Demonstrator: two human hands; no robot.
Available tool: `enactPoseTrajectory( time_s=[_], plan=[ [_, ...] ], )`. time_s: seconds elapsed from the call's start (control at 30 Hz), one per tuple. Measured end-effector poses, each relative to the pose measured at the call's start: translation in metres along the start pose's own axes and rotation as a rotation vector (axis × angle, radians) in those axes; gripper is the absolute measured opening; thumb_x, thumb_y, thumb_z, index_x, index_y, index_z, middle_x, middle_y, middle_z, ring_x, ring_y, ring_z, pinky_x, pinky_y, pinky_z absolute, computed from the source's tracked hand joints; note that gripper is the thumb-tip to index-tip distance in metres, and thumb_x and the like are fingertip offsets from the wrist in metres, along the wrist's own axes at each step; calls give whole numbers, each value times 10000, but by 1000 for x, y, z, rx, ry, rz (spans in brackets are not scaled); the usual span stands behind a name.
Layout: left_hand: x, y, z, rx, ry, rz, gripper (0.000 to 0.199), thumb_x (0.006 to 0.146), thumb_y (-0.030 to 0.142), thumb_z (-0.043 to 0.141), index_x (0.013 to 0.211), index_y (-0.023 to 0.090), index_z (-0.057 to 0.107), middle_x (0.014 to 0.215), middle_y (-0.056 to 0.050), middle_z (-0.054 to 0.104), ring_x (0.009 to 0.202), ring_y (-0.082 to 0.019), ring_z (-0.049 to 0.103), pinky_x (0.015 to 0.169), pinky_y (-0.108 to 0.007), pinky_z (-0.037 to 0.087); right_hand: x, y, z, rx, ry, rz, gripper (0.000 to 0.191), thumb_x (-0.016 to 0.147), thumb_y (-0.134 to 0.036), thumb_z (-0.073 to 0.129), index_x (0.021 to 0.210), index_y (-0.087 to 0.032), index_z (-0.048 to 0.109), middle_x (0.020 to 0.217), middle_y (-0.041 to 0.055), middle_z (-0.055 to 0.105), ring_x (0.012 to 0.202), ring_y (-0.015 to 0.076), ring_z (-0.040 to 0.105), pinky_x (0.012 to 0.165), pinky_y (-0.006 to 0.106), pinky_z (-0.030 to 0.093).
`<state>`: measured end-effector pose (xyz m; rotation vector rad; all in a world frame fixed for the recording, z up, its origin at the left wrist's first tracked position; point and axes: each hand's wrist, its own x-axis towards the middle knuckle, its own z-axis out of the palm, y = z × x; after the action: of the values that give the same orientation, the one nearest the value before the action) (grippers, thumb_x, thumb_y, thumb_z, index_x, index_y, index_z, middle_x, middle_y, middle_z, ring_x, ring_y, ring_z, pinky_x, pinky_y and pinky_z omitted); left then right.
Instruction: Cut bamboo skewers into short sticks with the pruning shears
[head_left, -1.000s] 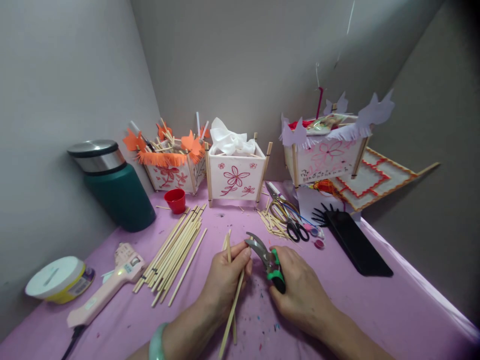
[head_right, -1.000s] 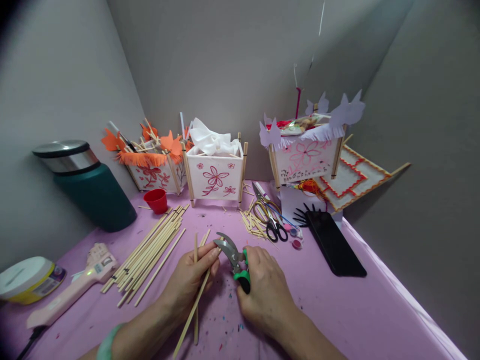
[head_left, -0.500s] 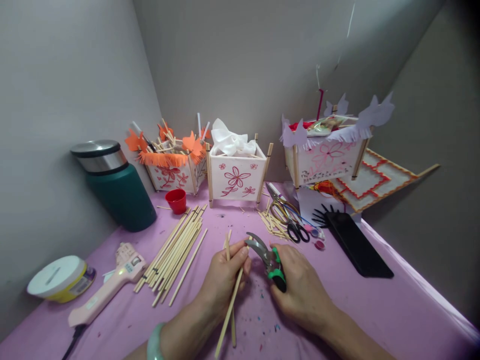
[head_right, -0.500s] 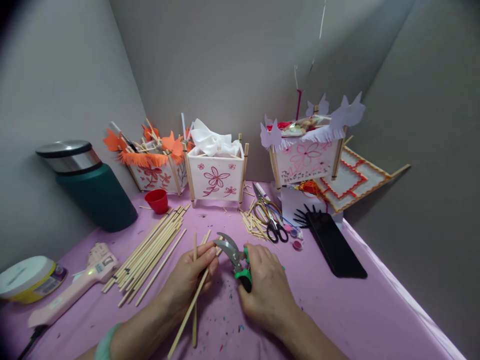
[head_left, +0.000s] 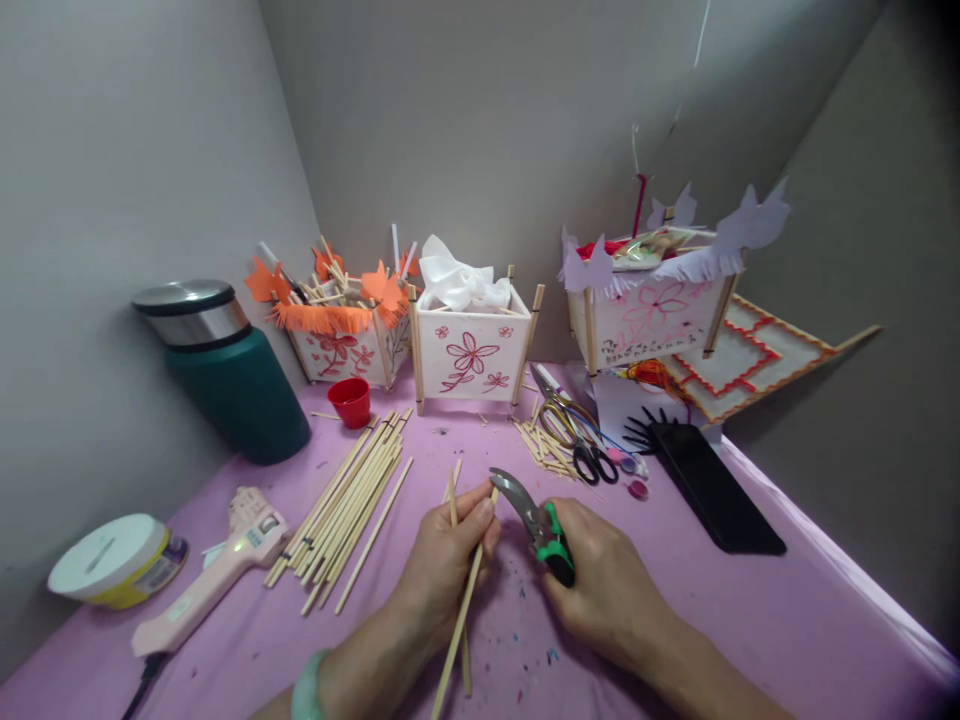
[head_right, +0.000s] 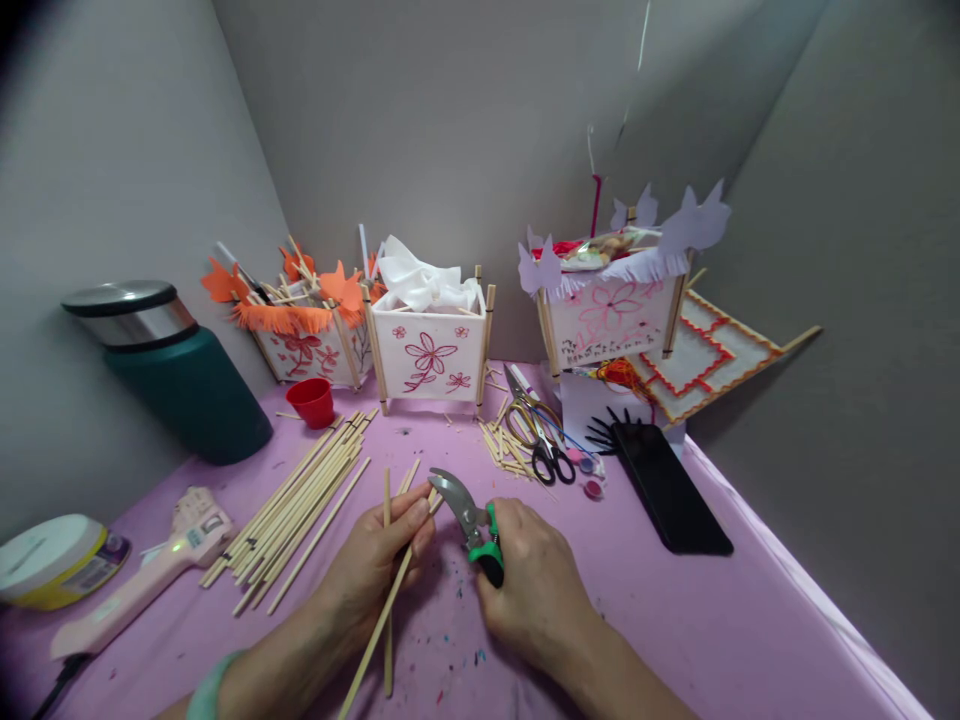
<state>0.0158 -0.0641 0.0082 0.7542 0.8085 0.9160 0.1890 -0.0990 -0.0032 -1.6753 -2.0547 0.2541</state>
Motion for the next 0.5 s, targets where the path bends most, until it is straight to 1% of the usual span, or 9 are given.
enactPoseTrajectory(
  time_s=[0.1, 0.2, 0.3, 0.37, 0.43, 0.5],
  plan=[
    [0, 2, 0, -14, 19, -4, 573, 749, 375, 746, 1235, 110, 596, 509, 96, 448, 377, -30, 290, 374, -153, 241, 0, 1, 0, 0, 6, 19, 150, 707, -155, 525, 793, -225, 426, 763, 35, 581, 665, 202, 539, 602, 301, 361],
    [1, 2, 1, -26, 24, -9, 604, 743, 385, 751, 1263, 125, 586, 518, 95, 458, 373, -32, 291, 372, -156, 249, 0, 0, 0, 16, 17, 20, 145, 707, -161, 531, 802, -223, 441, 776, 37, 585, 689, 207, 546, 617, 304, 373],
    [2, 2, 1, -33, 17, -12, 540, 753, 379, 747, 1216, 137, 607, 537, 89, 473, 381, -29, 297, 374, -154, 237, 1, 0, 0, 20, 42, -3, 215, 681, -157, 547, 879, -207, 480, 853, 64, 594, 781, 237, 556, 681, 331, 410],
    [2, 2, 1, -30, 1, -8, 461, 771, 379, 733, 1153, 141, 629, 539, 83, 478, 384, -30, 303, 378, -159, 226, 1, 1, 1, 9, 60, -20, 282, 674, -161, 557, 949, -190, 499, 910, 90, 595, 837, 259, 556, 729, 359, 427],
    [2, 3, 1, -8, -21, 7, 350, 792, 379, 712, 1045, 143, 653, 532, 77, 474, 383, -32, 305, 383, -170, 212, 1, 1, 2, -9, 75, -30, 338, 675, -169, 565, 1006, -176, 503, 950, 108, 592, 874, 275, 552, 767, 385, 433],
    [2, 3, 1, 22, -37, 24, 264, 802, 381, 700, 920, 149, 655, 522, 74, 464, 382, -35, 303, 386, -182, 198, 1, 1, 2, -22, 72, -31, 346, 674, -172, 566, 1014, -173, 501, 949, 111, 588, 876, 279, 548, 776, 395, 433]
  ],
)
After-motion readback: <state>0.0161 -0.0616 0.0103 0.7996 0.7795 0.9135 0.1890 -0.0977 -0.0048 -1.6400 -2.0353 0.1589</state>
